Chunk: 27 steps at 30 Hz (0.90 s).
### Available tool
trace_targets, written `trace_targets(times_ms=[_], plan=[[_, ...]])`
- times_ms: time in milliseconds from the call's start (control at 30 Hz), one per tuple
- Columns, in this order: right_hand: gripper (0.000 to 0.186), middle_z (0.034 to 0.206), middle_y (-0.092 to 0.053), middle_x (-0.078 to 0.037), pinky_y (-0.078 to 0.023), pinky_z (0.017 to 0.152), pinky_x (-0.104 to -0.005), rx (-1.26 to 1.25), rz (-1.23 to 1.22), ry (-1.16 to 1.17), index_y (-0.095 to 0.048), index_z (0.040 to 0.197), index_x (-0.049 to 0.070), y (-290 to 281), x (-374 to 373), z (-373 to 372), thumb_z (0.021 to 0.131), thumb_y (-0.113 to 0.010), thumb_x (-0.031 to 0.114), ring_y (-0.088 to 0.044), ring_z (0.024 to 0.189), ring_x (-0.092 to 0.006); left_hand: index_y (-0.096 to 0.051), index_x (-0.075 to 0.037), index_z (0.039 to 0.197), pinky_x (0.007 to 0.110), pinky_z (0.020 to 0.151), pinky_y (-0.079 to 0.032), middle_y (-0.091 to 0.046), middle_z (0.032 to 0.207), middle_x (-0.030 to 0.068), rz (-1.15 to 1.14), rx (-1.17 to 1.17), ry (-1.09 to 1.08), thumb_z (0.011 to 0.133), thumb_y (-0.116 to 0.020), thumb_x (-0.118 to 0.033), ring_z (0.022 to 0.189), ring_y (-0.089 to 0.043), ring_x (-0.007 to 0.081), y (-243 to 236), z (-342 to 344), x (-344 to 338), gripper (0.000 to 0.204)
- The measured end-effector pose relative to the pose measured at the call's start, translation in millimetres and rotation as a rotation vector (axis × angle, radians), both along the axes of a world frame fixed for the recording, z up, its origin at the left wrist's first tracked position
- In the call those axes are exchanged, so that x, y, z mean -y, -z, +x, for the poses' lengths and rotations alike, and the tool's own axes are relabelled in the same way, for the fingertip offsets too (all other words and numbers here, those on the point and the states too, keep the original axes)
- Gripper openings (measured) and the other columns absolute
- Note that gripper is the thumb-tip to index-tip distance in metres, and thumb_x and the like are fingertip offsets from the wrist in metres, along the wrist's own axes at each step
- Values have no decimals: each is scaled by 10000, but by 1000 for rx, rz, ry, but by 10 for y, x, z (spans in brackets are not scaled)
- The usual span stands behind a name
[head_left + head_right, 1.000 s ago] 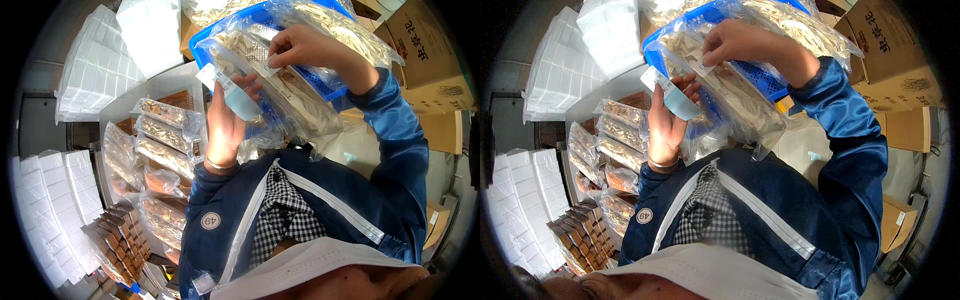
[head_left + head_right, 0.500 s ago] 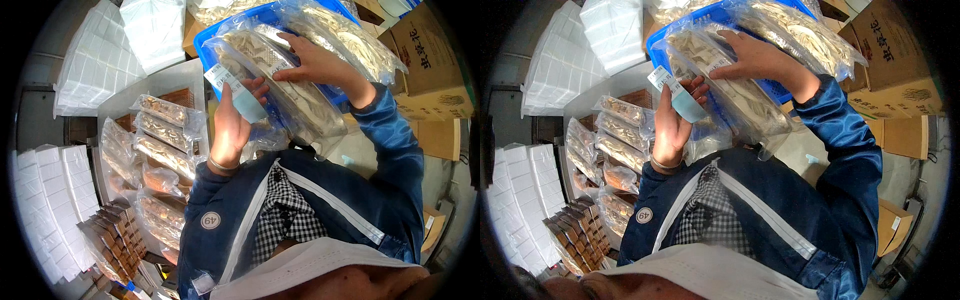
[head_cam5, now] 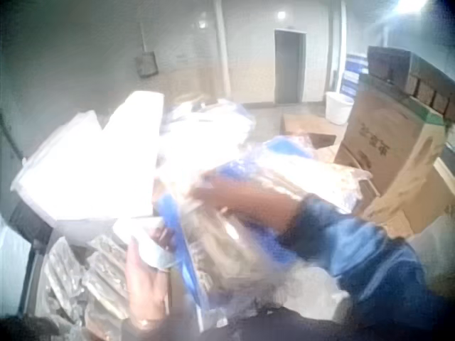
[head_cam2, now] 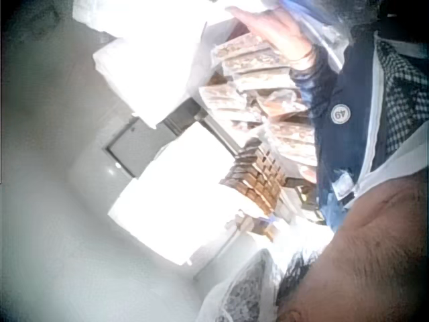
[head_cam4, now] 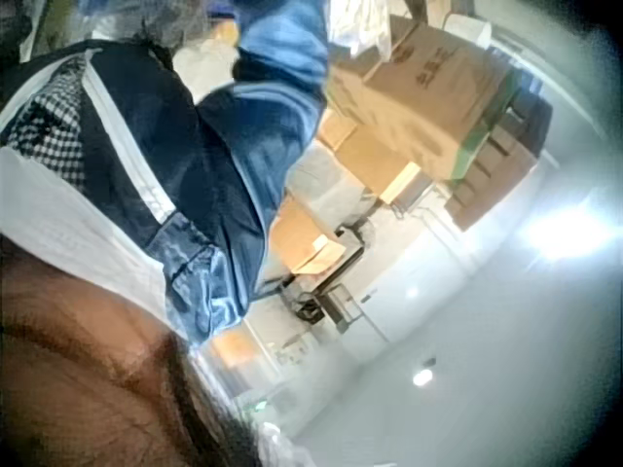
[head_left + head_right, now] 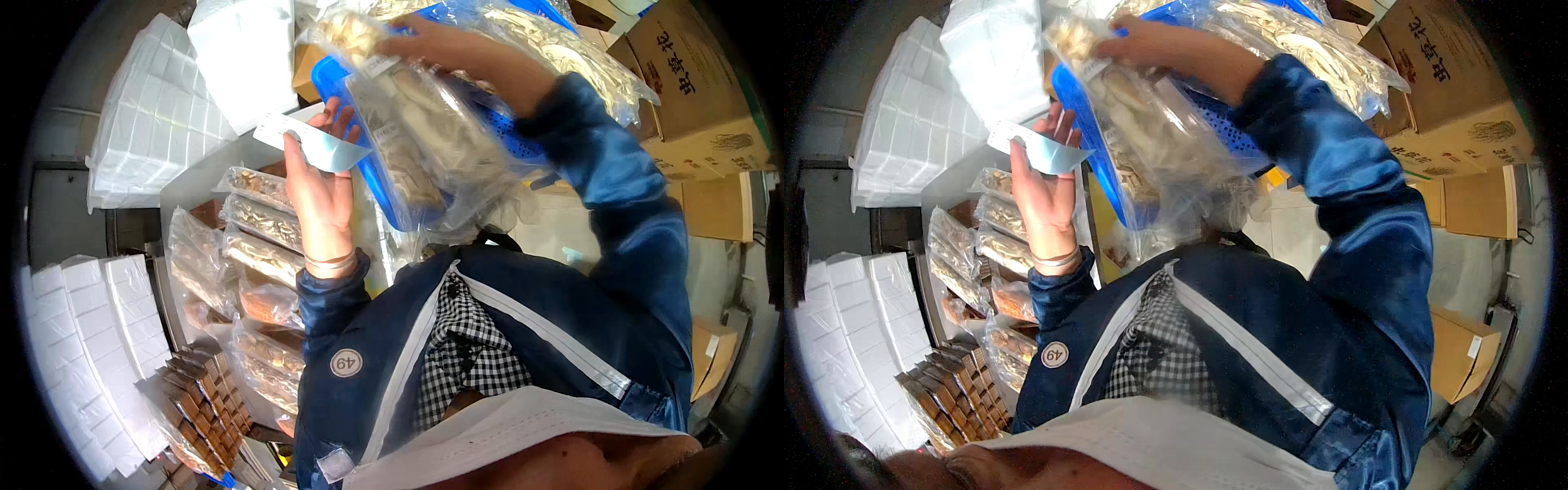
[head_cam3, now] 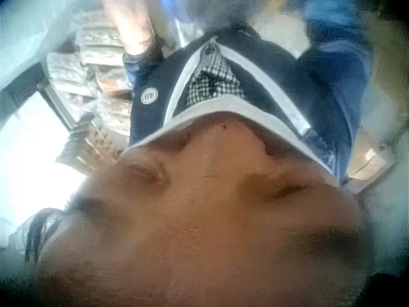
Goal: The person repeatedly picks up small plastic bags containing dried food items, peels labels from a roll, and sticks them onto the bags. The person moves between a cardboard box and a blue basket, handling each bag individually and placing the labeled bags into the basket.
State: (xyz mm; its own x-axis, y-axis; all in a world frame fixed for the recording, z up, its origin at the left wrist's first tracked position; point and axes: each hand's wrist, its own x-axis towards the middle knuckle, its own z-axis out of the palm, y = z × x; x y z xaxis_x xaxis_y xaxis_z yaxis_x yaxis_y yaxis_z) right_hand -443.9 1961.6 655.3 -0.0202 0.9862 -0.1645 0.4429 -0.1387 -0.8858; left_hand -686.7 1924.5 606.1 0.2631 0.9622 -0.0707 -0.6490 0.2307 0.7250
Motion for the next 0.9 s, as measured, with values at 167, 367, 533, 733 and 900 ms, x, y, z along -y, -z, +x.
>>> trace_targets(times_ms=[167,367,533,733,900], plan=[[535,1049,-678,-211,-518,798,-457,765,193,-149,-661,1212,76,546,-244,-190,952,-523,524,-649,961,-365,-490,28,1276,478,1071,-417,-517,1406,211,-114,-103,54,1079,-273,-435,1317,-490,363,385,17,-106,548],[328,998,-687,-187,-502,765,-422,841,570,-15,-659,1070,21,175,265,1114,978,-566,322,-657,897,-331,-541,14,1227,449,1072,-394,-559,1362,205,-147,-135,-16,1079,-246,-420,1258,-529,336,336,125,-101,545],[669,1130,-647,-214,-514,852,-489,1090,-103,-59,-456,1405,88,876,756,1394,851,-725,350,-629,1042,-410,-553,8,1188,469,1051,-389,-579,1311,227,16,-203,-183,1066,-286,-424,1226,-543,341,172,44,73,523],[746,960,-686,-181,-543,737,-482,1001,218,-38,-392,1427,90,1145,900,1678,808,-738,322,-672,910,-383,-562,-16,1167,423,933,-484,-618,1210,224,157,-259,-351,1069,-296,-442,1101,-612,327,-358,499,727,512],[570,850,-689,-179,-532,696,-496,967,334,-94,-486,1362,88,380,1014,1550,900,-629,389,-675,806,-383,-577,13,1137,436,833,-522,-662,1086,234,320,-269,-230,1064,-285,-478,945,-662,318,-556,1229,1039,575]])
